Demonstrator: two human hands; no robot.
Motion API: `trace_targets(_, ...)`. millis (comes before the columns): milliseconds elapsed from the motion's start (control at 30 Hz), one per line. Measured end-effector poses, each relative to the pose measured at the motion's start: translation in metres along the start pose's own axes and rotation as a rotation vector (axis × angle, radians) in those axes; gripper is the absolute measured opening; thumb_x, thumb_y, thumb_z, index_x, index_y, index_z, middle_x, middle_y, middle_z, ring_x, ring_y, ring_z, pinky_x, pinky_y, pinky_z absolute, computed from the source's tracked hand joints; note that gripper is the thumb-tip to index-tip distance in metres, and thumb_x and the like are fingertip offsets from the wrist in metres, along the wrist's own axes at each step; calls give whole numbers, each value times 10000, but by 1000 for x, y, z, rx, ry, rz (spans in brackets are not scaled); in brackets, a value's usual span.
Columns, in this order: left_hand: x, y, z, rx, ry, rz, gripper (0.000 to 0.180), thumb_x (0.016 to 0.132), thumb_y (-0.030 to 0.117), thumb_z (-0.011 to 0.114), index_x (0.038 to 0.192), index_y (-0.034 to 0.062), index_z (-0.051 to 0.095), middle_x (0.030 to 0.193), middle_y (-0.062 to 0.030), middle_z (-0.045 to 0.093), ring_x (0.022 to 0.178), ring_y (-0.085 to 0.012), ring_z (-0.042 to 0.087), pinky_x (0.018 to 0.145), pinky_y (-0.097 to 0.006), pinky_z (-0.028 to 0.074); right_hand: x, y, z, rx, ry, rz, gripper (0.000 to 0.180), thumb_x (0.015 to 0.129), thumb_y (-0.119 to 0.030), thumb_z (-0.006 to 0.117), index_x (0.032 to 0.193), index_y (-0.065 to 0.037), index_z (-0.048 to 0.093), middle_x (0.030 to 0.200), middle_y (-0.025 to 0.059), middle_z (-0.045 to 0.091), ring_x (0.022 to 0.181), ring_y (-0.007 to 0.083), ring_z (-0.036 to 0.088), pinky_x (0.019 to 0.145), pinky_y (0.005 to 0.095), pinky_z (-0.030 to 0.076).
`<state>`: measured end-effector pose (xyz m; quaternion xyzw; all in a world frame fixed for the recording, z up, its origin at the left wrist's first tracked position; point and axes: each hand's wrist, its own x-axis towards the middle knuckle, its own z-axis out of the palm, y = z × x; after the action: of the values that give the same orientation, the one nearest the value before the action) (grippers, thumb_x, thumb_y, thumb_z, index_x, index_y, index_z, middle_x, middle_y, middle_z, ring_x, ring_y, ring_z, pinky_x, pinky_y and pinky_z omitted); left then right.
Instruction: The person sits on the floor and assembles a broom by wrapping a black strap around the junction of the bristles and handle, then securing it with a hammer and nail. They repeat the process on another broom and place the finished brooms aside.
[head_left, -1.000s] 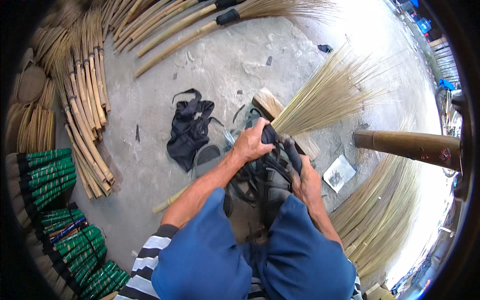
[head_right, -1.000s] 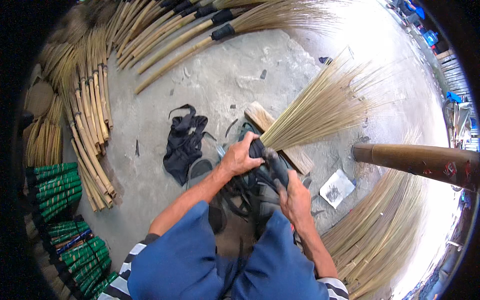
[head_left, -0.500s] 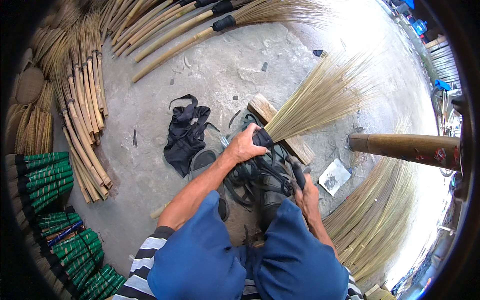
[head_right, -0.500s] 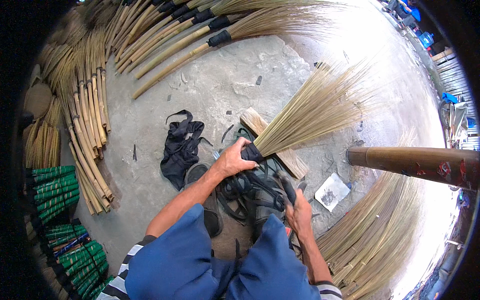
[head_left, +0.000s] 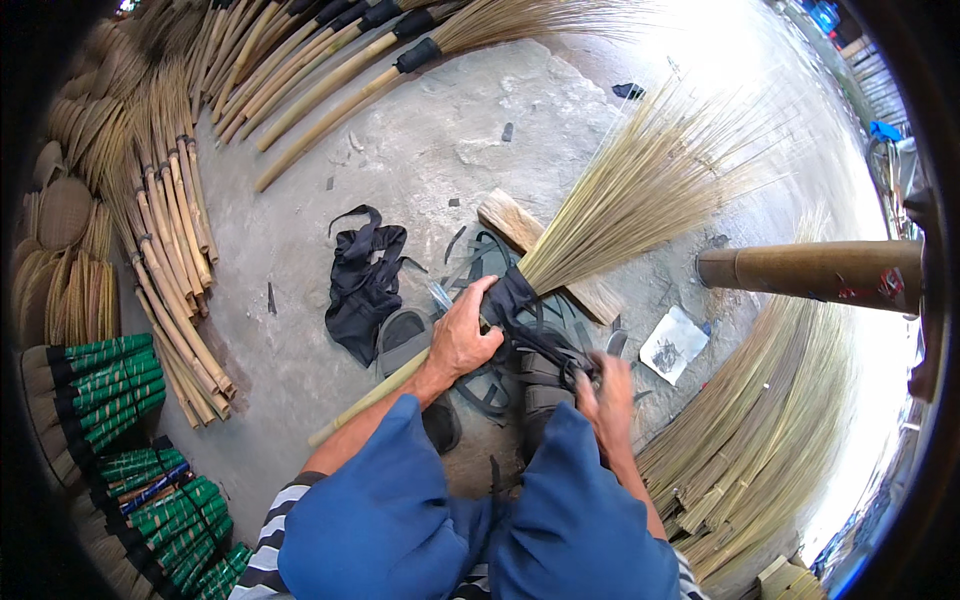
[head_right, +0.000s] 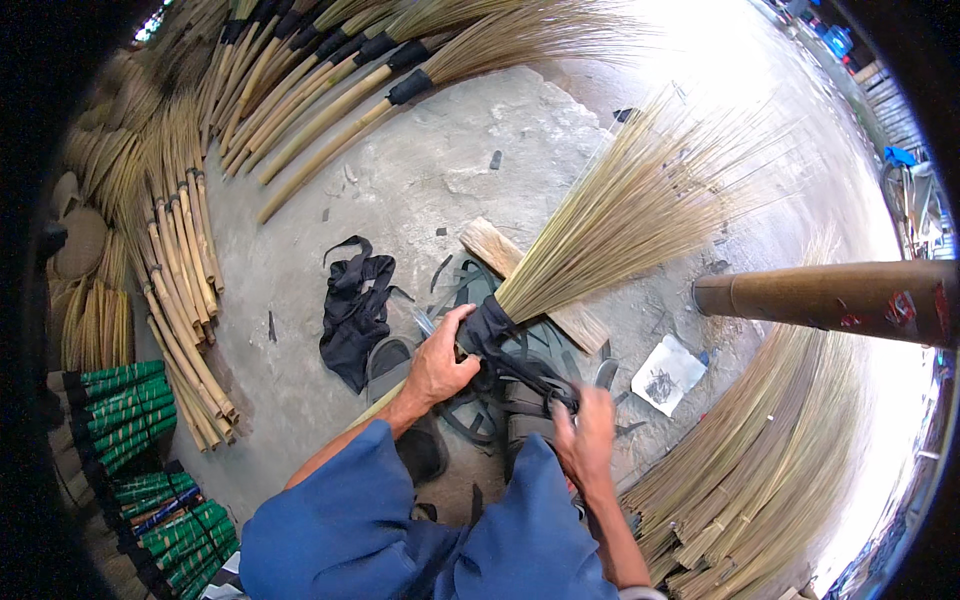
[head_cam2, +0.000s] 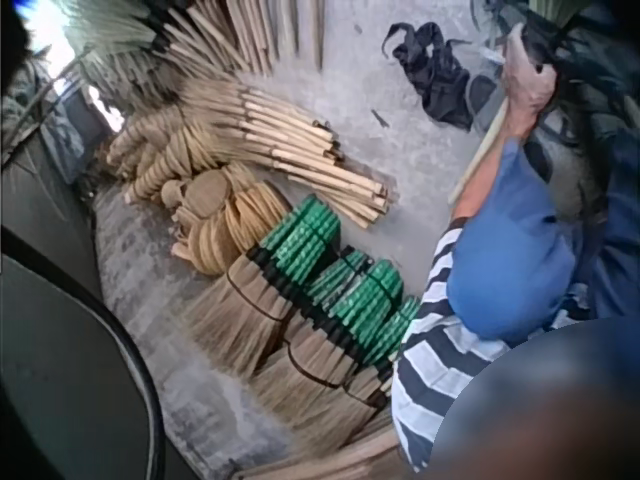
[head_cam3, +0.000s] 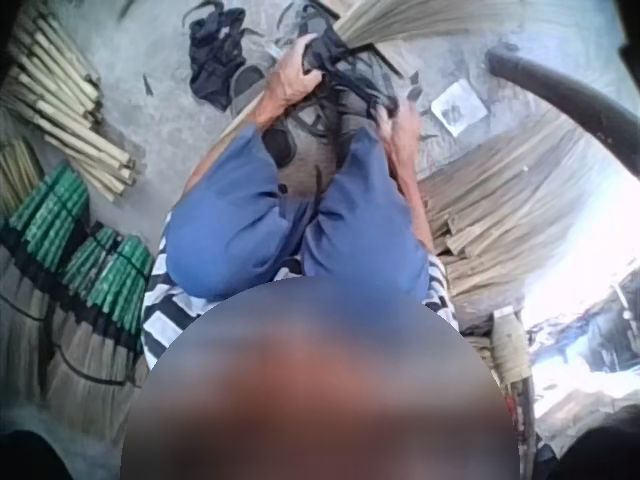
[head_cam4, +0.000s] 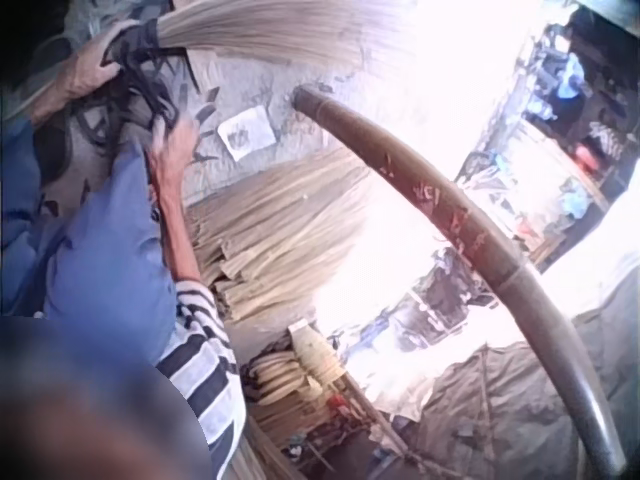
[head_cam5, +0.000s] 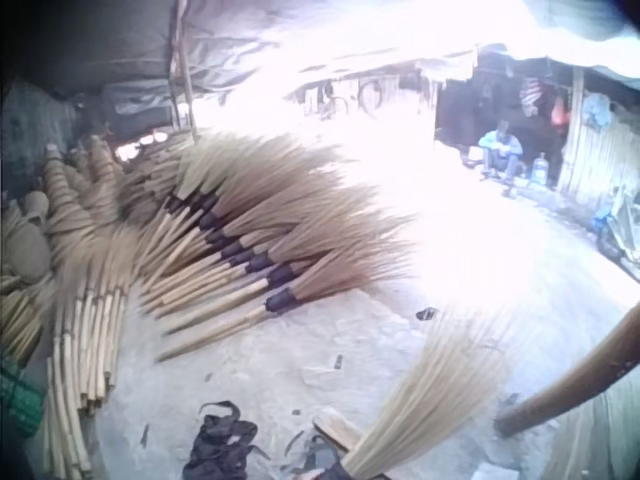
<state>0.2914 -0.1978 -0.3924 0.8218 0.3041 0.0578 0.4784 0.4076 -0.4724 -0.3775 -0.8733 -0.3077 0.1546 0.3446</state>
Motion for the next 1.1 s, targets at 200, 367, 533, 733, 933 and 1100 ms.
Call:
trace_targets(200, 1, 4, 4, 102, 39, 55, 831, 842, 170, 778, 1607, 73, 469, 1492, -241, 644, 1387, -456, 625, 1155, -517, 517, 91, -41, 101, 728, -141, 35, 423, 1075, -389, 727, 1124, 30, 708, 978, 216, 685, 955, 340, 665, 918, 486, 536)
trace_targets(367, 7, 2, 0, 87, 68, 57, 886, 815, 221, 881, 1595, 53, 496, 1482, -252, 654, 1354, -445, 657, 1112, -506, 537, 101, -38, 80, 818, -260, 305, 404, 1135, -421, 656, 971, -55, 700, 825, 49, 671, 761, 156, 615, 703, 341, 490)
trace_targets(533, 34, 6, 13, 25, 93, 31, 765, 834, 237, 890, 1505, 44, 577, 1355, -240, 693, 1241, -433, 683, 1069, -493, 550, 90, -49, 44, 1056, -414, 544, 354, 1162, -448, 618, 1007, -141, 700, 825, -59, 631, 644, 55, 526, 577, 252, 429)
trace_targets(733, 36, -4, 12, 89, 310, 359, 416, 855, 65, 715, 1266, 30, 659, 1200, -223, 676, 1163, -453, 670, 1036, -523, 552, 69, -69, 70, 972, -531, 372, 393, 1190, -406, 594, 1055, -41, 649, 939, -78, 585, 869, 55, 493, 746, 297, 463)
trace_targets(933, 30, -16, 15, 50, 390, 422, 295, 831, -62, 586, 1122, -22, 616, 1171, -246, 664, 1093, -462, 683, 990, -500, 572, 72, -53, 55, 407, -276, 68, 352, 1158, -311, 640, 990, -5, 599, 879, 61, 523, 821, 217, 511, 772, 370, 473)
trace_targets(1100, 26, -18, 17, -19, 391, 361, 236, 874, -53, 578, 1106, -31, 612, 1105, -245, 673, 1017, -455, 699, 922, -491, 590, 79, -50, 66, 560, -40, 49, 308, 1095, -178, 687, 917, 23, 535, 946, 106, 543, 867, 245, 536, 797, 403, 467)
